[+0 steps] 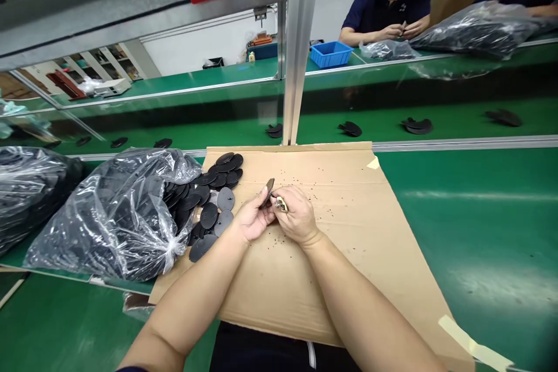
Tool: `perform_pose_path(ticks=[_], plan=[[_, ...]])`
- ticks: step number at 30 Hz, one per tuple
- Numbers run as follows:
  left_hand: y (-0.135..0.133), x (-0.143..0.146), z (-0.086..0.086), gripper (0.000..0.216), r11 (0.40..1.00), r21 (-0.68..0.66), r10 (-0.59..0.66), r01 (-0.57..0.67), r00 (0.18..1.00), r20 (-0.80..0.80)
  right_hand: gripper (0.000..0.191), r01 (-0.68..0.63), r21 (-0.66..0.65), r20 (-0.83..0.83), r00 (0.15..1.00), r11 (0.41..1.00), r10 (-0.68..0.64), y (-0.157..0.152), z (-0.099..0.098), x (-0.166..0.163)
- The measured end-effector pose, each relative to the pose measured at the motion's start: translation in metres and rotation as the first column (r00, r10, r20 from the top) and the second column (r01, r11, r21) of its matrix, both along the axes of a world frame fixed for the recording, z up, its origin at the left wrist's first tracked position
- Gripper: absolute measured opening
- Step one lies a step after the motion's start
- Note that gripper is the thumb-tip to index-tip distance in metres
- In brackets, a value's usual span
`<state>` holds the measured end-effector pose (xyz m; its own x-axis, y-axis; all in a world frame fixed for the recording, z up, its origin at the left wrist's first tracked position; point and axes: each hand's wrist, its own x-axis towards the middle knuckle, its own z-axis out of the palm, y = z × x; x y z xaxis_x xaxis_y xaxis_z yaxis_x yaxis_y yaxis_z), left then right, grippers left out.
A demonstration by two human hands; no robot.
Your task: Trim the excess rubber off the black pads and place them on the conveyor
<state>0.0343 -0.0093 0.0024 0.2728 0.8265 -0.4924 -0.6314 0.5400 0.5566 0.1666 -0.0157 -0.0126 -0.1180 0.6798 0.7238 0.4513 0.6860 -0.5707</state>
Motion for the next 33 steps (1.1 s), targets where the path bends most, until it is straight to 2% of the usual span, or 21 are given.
perform_pose_path(ticks=[2,4,6,7,8,9,10,12,14,15,16,18,21,24,26,28,30,33], plan=[[0.009,-0.002,0.008,0.011,0.993,0.057,0.110,-0.106,0.991,-0.071,0.014,0.057,-0.076,-0.150,0.986,0.995,-0.068,0.000,-0.003,-0.001],[0.029,-0.006,0.016,0.025,0.959,0.165,0.258,-0.232,0.952,-0.164,0.021,0.131,-0.174,-0.286,0.942,0.976,-0.177,0.002,-0.007,-0.001],[0.060,-0.015,0.023,0.034,0.905,0.282,0.400,-0.320,0.865,-0.303,0.025,0.191,-0.243,-0.345,0.899,0.951,-0.268,0.004,-0.012,0.001],[0.078,-0.022,0.026,0.035,0.878,0.336,0.462,-0.342,0.792,-0.399,0.025,0.212,-0.264,-0.353,0.887,0.941,-0.299,0.006,-0.014,0.002],[0.098,-0.030,0.029,0.034,0.847,0.396,0.523,-0.354,0.684,-0.508,0.025,0.227,-0.278,-0.353,0.880,0.933,-0.319,0.008,-0.015,0.003],[0.117,-0.040,0.031,0.033,0.815,0.475,0.577,-0.332,0.543,-0.610,0.026,0.234,-0.287,-0.348,0.878,0.929,-0.329,0.009,-0.016,0.003],[0.136,-0.051,0.034,0.032,0.786,0.554,0.619,-0.276,0.374,-0.691,0.026,0.236,-0.292,-0.340,0.880,0.927,-0.331,0.010,-0.016,0.004],[0.169,-0.070,0.040,0.032,0.762,0.645,0.647,-0.065,0.023,-0.762,0.025,0.232,-0.292,-0.319,0.891,0.928,-0.323,0.011,-0.015,0.004],[0.194,-0.082,0.044,0.036,0.806,0.582,0.587,0.103,-0.255,-0.768,0.024,0.231,-0.280,-0.298,0.902,0.932,-0.313,0.012,-0.015,0.004],[0.204,-0.083,0.045,0.039,0.840,0.519,0.538,0.155,-0.353,-0.765,0.023,0.233,-0.274,-0.292,0.904,0.933,-0.312,0.012,-0.015,0.004],[0.213,-0.080,0.044,0.043,0.868,0.456,0.494,0.194,-0.419,-0.762,0.023,0.238,-0.269,-0.290,0.904,0.933,-0.315,0.012,-0.015,0.004],[0.227,-0.064,0.041,0.050,0.894,0.348,0.444,0.281,-0.459,-0.770,0.022,0.253,-0.269,-0.295,0.897,0.929,-0.330,0.013,-0.016,0.003],[0.247,-0.021,0.033,0.050,0.877,0.253,0.418,0.408,-0.390,-0.820,0.021,0.263,-0.286,-0.283,0.896,0.921,-0.343,0.015,-0.018,0.003],[0.264,0.024,0.020,0.063,0.904,0.154,0.303,0.398,-0.345,-0.888,0.020,0.253,-0.298,-0.255,0.908,0.920,-0.332,0.015,-0.018,0.002],[0.271,0.044,0.010,0.069,0.927,0.104,0.231,0.360,-0.330,-0.915,0.020,0.255,-0.301,-0.243,0.911,0.919,-0.332,0.015,-0.017,0.003],[0.274,0.054,0.001,0.062,0.933,0.114,0.224,0.342,-0.305,-0.926,0.020,0.264,-0.305,-0.234,0.911,0.915,-0.341,0.015,-0.016,0.003],[0.274,0.055,-0.005,0.050,0.924,0.169,0.270,0.343,-0.274,-0.923,0.021,0.279,-0.303,-0.237,0.904,0.911,-0.355,0.015,-0.015,0.003],[0.269,0.047,-0.004,0.043,0.875,0.353,0.418,0.331,-0.150,-0.896,0.022,0.310,-0.281,-0.277,0.880,0.908,-0.386,0.016,-0.014,0.003]])
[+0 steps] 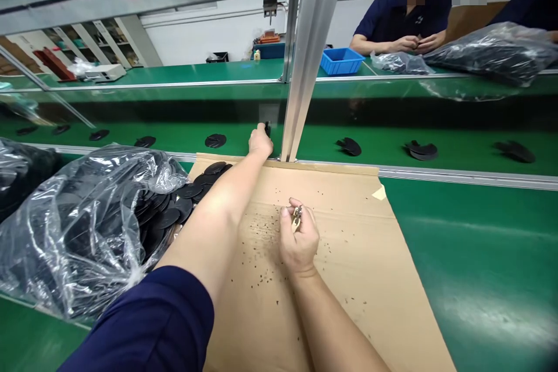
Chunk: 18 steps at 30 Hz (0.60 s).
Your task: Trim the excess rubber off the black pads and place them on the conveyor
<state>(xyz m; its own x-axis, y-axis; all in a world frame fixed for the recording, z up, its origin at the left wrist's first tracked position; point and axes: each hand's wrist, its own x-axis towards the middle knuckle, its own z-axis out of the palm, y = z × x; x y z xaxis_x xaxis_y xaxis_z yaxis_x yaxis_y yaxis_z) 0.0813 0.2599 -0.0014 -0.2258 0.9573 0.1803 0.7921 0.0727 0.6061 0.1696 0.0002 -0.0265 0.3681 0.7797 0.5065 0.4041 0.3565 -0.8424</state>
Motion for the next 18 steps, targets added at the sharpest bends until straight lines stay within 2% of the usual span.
perform_pose_path(ticks=[3,7,10,12,15,18], plan=[[-0.014,-0.013,0.013,0.032,0.989,0.150,-0.033,-0.001,0.975,0.221,0.026,0.043,0.028,-0.042,0.998,0.999,-0.042,0.001,-0.002,0.000],[-0.054,-0.033,0.029,0.018,0.978,0.205,-0.070,-0.025,0.894,0.442,0.035,0.069,-0.030,-0.131,0.989,0.997,-0.073,0.004,-0.008,0.002],[-0.096,-0.047,0.028,0.013,0.978,0.206,-0.127,-0.015,0.745,0.655,0.042,0.074,-0.090,-0.227,0.969,0.993,-0.093,0.007,-0.009,0.003],[-0.125,-0.055,0.019,0.011,0.982,0.188,-0.132,-0.003,0.701,0.701,0.045,0.085,-0.101,-0.271,0.956,0.991,-0.110,0.007,-0.008,0.003],[-0.155,-0.065,0.005,0.013,0.988,0.145,-0.052,-0.051,0.776,0.628,0.045,0.079,-0.104,-0.303,0.947,0.991,-0.108,0.004,-0.006,0.002],[-0.160,-0.074,-0.001,0.018,0.984,0.147,0.013,-0.098,0.871,0.491,0.044,0.048,-0.114,-0.302,0.950,0.992,-0.081,0.000,-0.006,0.000]])
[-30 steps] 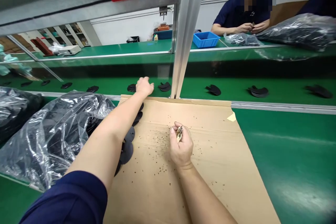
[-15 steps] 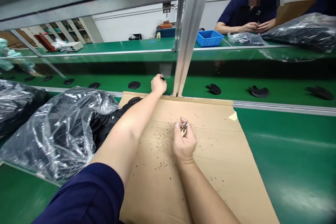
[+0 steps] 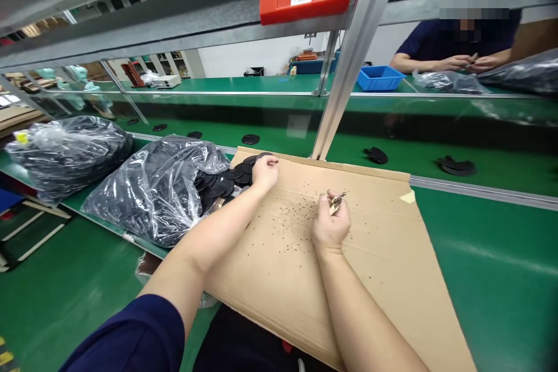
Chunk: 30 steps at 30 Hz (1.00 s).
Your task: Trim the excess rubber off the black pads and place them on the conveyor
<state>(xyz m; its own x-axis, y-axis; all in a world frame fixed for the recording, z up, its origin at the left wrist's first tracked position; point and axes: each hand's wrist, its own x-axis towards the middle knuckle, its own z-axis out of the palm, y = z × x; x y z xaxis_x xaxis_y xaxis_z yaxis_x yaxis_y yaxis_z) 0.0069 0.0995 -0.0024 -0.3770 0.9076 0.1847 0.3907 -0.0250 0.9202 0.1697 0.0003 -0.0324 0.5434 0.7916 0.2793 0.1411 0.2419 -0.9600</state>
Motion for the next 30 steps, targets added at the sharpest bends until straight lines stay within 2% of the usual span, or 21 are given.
perform_pose_path(ticks=[3,6,8,11,13,16,18,19,21,22,23,25,27,30], plan=[[0.014,-0.007,0.007,0.023,0.998,-0.029,0.052,-0.058,0.981,-0.187,0.044,-0.008,-0.001,0.026,1.000,1.000,0.009,-0.002,-0.002,0.000],[0.031,-0.013,0.018,0.033,0.981,-0.146,0.063,-0.130,0.917,-0.395,0.043,-0.012,0.010,0.047,0.999,1.000,0.012,-0.002,-0.003,0.001],[0.039,-0.015,0.023,0.043,0.951,-0.272,-0.019,-0.144,0.854,-0.519,0.042,-0.010,0.014,0.054,0.999,1.000,0.009,-0.001,-0.002,0.001],[0.043,-0.015,0.024,0.060,0.891,-0.433,-0.179,-0.139,0.767,-0.616,0.041,-0.019,0.025,0.054,0.998,1.000,0.018,0.001,-0.002,0.001],[0.042,-0.013,0.023,0.066,0.885,-0.447,-0.218,-0.130,0.732,-0.645,0.040,-0.029,0.032,0.054,0.998,0.999,0.028,0.002,-0.002,0.001],[0.039,-0.010,0.021,0.067,0.945,-0.319,-0.166,-0.072,0.735,-0.657,0.038,-0.035,0.037,0.062,0.998,0.999,0.033,0.004,-0.002,0.000],[0.035,-0.007,0.021,0.059,0.975,-0.221,-0.122,-0.003,0.826,-0.551,0.038,-0.043,0.033,0.061,0.997,0.999,0.041,0.004,-0.002,0.001],[0.031,-0.005,0.021,0.051,0.984,-0.178,-0.107,0.029,0.890,-0.443,0.039,-0.053,0.025,0.057,0.997,0.998,0.051,0.004,-0.001,0.002],[0.019,0.000,0.023,0.032,0.990,-0.104,-0.108,0.097,0.988,-0.108,0.040,-0.086,-0.006,0.043,0.995,0.996,0.086,0.003,0.001,0.003],[0.009,0.004,0.024,0.026,0.988,-0.073,-0.127,0.134,0.987,0.097,0.040,-0.111,-0.029,0.033,0.993,0.993,0.112,0.002,0.003,0.003],[-0.003,0.009,0.024,0.024,0.983,-0.046,-0.155,0.176,0.943,0.295,0.040,-0.144,-0.051,0.019,0.989,0.988,0.145,0.002,0.004,0.004],[-0.033,0.019,0.021,0.027,0.964,-0.003,-0.212,0.266,0.777,0.593,0.039,-0.228,-0.074,-0.025,0.974,0.971,0.227,0.000,0.007,0.003],[-0.064,0.028,0.013,0.030,0.949,0.038,-0.248,0.314,0.662,0.707,0.040,-0.326,-0.053,-0.085,0.943,0.944,0.321,-0.002,0.007,0.000],[-0.101,0.038,-0.003,0.025,0.936,0.142,-0.319,0.321,0.606,0.729,0.041,-0.406,-0.026,-0.146,0.905,0.913,0.398,-0.004,0.004,-0.005]])
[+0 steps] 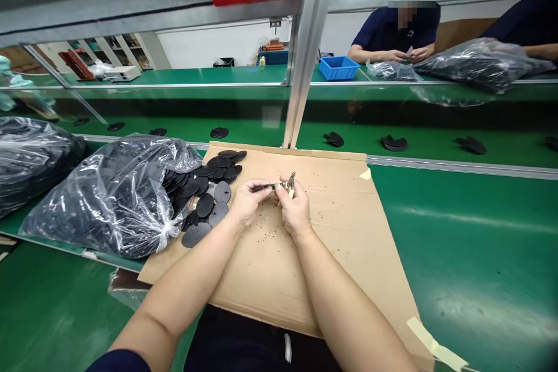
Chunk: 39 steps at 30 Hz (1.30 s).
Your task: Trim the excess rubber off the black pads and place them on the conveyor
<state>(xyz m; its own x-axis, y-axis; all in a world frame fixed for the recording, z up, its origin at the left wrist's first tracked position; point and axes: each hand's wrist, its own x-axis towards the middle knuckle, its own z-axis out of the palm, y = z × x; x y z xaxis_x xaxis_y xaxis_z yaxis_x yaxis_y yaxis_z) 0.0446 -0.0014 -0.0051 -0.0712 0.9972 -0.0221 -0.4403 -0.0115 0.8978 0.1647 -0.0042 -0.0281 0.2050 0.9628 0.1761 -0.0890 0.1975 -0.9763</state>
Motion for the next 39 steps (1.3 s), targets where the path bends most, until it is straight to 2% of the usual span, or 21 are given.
perform_pose_path(ticks=[2,4,7,9,11,13,15,17,20,22,25,28,33,39], plan=[[-0.012,0.000,-0.007,0.020,0.998,0.064,-0.009,0.008,1.000,0.015,0.037,-0.027,-0.028,-0.009,1.000,0.999,0.027,-0.002,-0.002,-0.002],[-0.015,-0.006,-0.007,0.026,0.996,0.077,-0.059,0.054,0.996,0.063,0.034,-0.061,-0.038,-0.025,0.998,0.997,0.060,-0.002,-0.003,-0.002],[-0.011,-0.021,0.001,0.046,0.971,-0.015,-0.224,0.238,0.934,0.279,0.031,-0.076,0.016,-0.056,0.995,0.997,0.077,-0.002,-0.001,0.001],[-0.009,-0.028,0.006,0.041,0.919,-0.103,-0.315,0.382,0.864,0.392,0.028,-0.068,0.074,-0.023,0.997,0.995,0.070,-0.002,0.001,0.003],[-0.007,-0.031,0.007,0.034,0.883,-0.182,-0.344,0.433,0.860,0.377,0.025,-0.087,0.128,0.075,0.994,0.988,0.078,-0.004,0.003,0.005],[-0.006,-0.030,0.005,0.031,0.892,-0.225,-0.320,0.391,0.900,0.296,0.023,-0.098,0.170,0.206,0.977,0.981,0.062,-0.007,0.006,0.006],[-0.003,-0.028,0.003,0.035,0.936,-0.202,-0.231,0.286,0.938,0.258,0.024,-0.094,0.199,0.359,0.933,0.975,0.017,-0.010,0.010,0.007],[0.000,-0.029,0.000,0.038,0.971,-0.168,-0.120,0.171,0.953,0.279,0.028,-0.080,0.237,0.520,0.852,0.968,-0.057,-0.012,0.013,0.009],[0.006,-0.033,-0.001,0.036,0.985,-0.171,0.015,0.039,0.954,0.300,0.030,-0.089,0.289,0.712,0.686,0.953,-0.151,-0.011,0.014,0.011],[0.009,-0.036,-0.002,0.036,0.981,-0.192,0.041,0.016,0.957,0.287,0.031,-0.094,0.313,0.774,0.602,0.945,-0.197,-0.010,0.013,0.013],[0.009,-0.038,-0.002,0.038,0.979,-0.199,0.025,0.032,0.960,0.278,0.033,-0.094,0.349,0.815,0.522,0.932,-0.252,-0.008,0.008,0.014],[0.007,-0.038,0.000,0.040,0.979,-0.196,0.004,0.051,0.962,0.273,0.032,-0.113,0.375,0.828,0.487,0.920,-0.277,-0.007,0.005,0.014],[0.005,-0.038,0.003,0.039,0.979,-0.182,-0.042,0.093,0.963,0.268,0.032,-0.131,0.377,0.833,0.482,0.917,-0.273,-0.007,0.006,0.015],[0.005,-0.040,0.006,0.034,0.970,-0.218,-0.042,0.105,0.961,0.274,0.027,-0.159,0.363,0.851,0.458,0.918,-0.258,-0.007,0.009,0.016]])
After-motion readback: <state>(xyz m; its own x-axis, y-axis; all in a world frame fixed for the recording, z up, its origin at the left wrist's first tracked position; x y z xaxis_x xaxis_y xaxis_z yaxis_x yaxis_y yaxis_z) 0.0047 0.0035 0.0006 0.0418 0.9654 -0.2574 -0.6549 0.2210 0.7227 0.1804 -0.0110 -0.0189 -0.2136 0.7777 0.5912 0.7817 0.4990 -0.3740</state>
